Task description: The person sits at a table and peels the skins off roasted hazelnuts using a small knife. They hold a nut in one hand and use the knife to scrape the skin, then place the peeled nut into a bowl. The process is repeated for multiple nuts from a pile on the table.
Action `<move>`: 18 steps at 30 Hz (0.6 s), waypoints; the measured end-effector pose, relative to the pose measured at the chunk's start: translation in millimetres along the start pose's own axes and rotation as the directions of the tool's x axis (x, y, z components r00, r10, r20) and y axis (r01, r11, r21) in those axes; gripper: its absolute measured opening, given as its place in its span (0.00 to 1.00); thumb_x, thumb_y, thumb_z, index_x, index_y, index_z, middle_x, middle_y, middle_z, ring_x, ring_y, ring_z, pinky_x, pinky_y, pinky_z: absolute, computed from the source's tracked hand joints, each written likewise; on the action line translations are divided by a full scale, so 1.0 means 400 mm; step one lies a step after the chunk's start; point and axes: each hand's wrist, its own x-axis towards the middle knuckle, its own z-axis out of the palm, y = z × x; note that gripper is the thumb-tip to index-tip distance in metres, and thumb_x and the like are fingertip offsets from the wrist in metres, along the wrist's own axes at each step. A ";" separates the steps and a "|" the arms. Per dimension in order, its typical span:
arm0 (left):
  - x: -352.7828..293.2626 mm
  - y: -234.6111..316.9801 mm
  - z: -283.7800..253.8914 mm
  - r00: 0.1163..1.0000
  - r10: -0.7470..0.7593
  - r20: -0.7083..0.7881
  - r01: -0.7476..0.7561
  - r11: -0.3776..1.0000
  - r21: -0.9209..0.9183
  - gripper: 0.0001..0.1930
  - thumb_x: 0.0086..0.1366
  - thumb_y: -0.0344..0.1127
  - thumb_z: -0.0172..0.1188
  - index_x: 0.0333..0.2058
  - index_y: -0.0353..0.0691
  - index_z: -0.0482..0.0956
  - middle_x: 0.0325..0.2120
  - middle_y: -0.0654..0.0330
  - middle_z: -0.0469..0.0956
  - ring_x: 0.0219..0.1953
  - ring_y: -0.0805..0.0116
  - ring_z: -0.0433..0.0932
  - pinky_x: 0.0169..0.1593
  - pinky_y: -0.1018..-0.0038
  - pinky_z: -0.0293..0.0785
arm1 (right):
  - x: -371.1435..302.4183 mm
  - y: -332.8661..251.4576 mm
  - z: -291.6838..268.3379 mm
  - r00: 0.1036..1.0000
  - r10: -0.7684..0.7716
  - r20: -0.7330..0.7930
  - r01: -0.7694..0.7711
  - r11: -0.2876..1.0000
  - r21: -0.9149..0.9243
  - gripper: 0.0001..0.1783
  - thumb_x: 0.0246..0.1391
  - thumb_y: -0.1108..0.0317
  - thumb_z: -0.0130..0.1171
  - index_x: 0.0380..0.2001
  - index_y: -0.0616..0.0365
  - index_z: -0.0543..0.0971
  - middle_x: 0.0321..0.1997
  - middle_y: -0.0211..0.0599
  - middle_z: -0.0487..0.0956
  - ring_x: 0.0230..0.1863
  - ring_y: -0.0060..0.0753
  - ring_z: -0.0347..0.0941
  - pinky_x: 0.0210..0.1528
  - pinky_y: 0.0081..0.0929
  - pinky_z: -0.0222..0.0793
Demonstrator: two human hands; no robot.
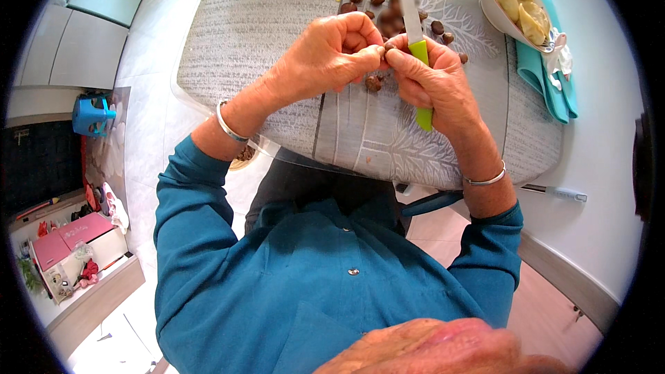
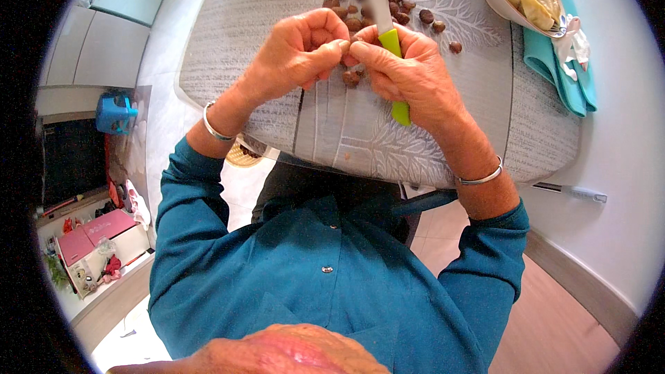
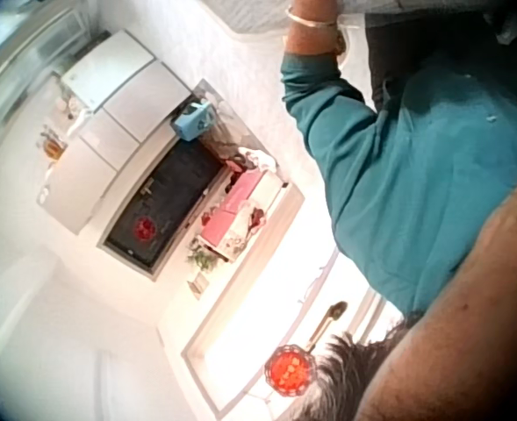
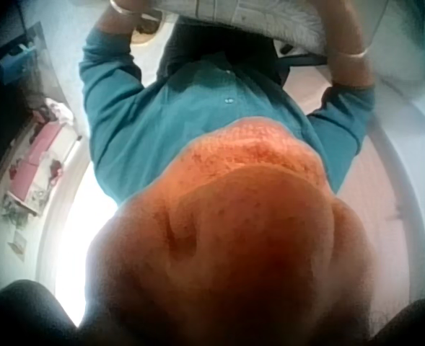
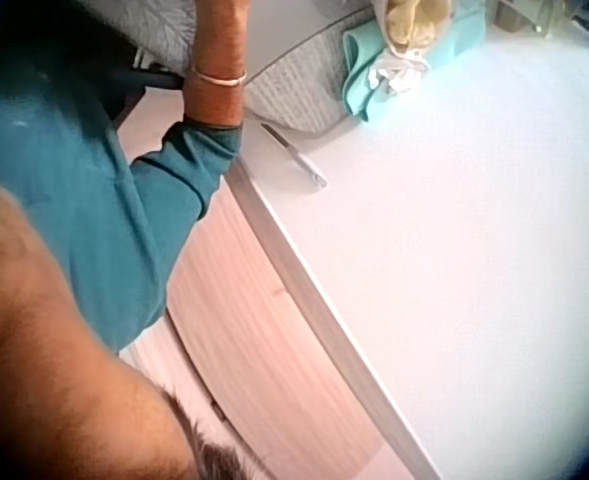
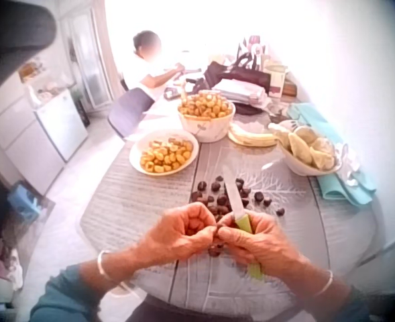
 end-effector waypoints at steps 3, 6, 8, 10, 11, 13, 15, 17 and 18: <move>0.005 -0.008 -0.004 0.997 -0.043 -0.065 0.047 0.997 0.054 0.07 0.65 0.34 0.58 0.36 0.36 0.76 0.20 0.64 0.78 0.19 0.81 0.74 0.21 0.86 0.70 | 0.009 -0.005 -0.027 0.985 0.030 0.173 -0.068 0.973 0.222 0.12 0.65 0.64 0.55 0.42 0.62 0.77 0.26 0.26 0.75 0.14 0.06 0.55 0.14 0.08 0.50; 0.003 -0.009 -0.009 0.997 -0.058 0.045 0.057 0.998 0.021 0.07 0.65 0.33 0.58 0.36 0.35 0.76 0.20 0.63 0.78 0.19 0.80 0.74 0.21 0.85 0.71 | -0.002 -0.034 -0.017 0.987 0.026 0.158 -0.078 0.939 0.334 0.12 0.65 0.64 0.55 0.43 0.63 0.77 0.32 0.30 0.78 0.14 0.05 0.55 0.13 0.08 0.49; 0.000 -0.002 0.001 0.983 0.059 0.172 -0.073 0.994 0.078 0.06 0.66 0.27 0.55 0.40 0.36 0.79 0.24 0.67 0.74 0.23 0.82 0.71 0.25 0.84 0.69 | 0.001 -0.031 -0.022 0.991 -0.002 0.135 -0.051 0.923 0.382 0.13 0.65 0.64 0.55 0.44 0.63 0.77 0.34 0.31 0.79 0.14 0.05 0.55 0.13 0.07 0.49; 0.000 -0.023 0.000 0.929 0.243 0.278 -0.286 0.950 0.126 0.08 0.66 0.26 0.56 0.42 0.36 0.81 0.29 0.64 0.75 0.26 0.80 0.73 0.30 0.83 0.72 | 0.003 -0.030 -0.026 0.993 -0.009 0.121 -0.041 0.915 0.402 0.14 0.64 0.64 0.56 0.46 0.64 0.77 0.34 0.31 0.79 0.14 0.05 0.55 0.13 0.07 0.49; 0.001 -0.015 -0.006 0.921 0.260 0.290 -0.308 0.942 0.136 0.09 0.66 0.25 0.57 0.42 0.37 0.82 0.36 0.62 0.75 0.33 0.76 0.76 0.37 0.80 0.75 | 0.005 -0.032 -0.028 0.993 -0.003 0.119 -0.045 0.916 0.398 0.14 0.64 0.64 0.56 0.46 0.64 0.77 0.34 0.31 0.79 0.14 0.05 0.55 0.13 0.07 0.49; 0.003 -0.028 -0.004 0.944 0.271 0.187 -0.294 0.949 0.111 0.07 0.66 0.27 0.59 0.40 0.35 0.83 0.38 0.61 0.75 0.35 0.74 0.76 0.39 0.79 0.76 | 0.007 -0.028 -0.034 0.992 0.001 0.122 -0.049 0.918 0.393 0.15 0.64 0.65 0.56 0.47 0.64 0.77 0.33 0.30 0.79 0.14 0.05 0.55 0.13 0.07 0.49; 0.002 -0.030 -0.006 0.958 0.248 0.140 -0.265 0.957 0.119 0.06 0.65 0.29 0.60 0.39 0.35 0.83 0.40 0.60 0.75 0.37 0.73 0.77 0.41 0.78 0.76 | 0.005 -0.022 -0.041 0.991 -0.004 0.133 -0.048 0.919 0.390 0.15 0.64 0.65 0.56 0.48 0.64 0.77 0.33 0.30 0.79 0.14 0.05 0.55 0.13 0.07 0.50; 0.002 -0.017 -0.010 0.968 0.197 0.154 -0.221 0.962 0.159 0.07 0.65 0.30 0.62 0.39 0.34 0.82 0.42 0.59 0.75 0.39 0.72 0.77 0.43 0.77 0.77 | 0.005 -0.027 -0.037 0.992 0.016 0.124 -0.064 0.917 0.394 0.14 0.64 0.66 0.56 0.48 0.64 0.77 0.32 0.30 0.79 0.14 0.05 0.55 0.13 0.07 0.50; 0.002 -0.018 -0.015 0.969 0.198 0.150 -0.223 0.959 0.177 0.07 0.65 0.31 0.62 0.39 0.34 0.82 0.43 0.59 0.75 0.39 0.72 0.77 0.44 0.77 0.77 | 0.005 -0.031 -0.034 0.993 0.026 0.119 -0.071 0.915 0.396 0.14 0.64 0.66 0.56 0.48 0.64 0.77 0.31 0.29 0.78 0.14 0.05 0.55 0.13 0.06 0.50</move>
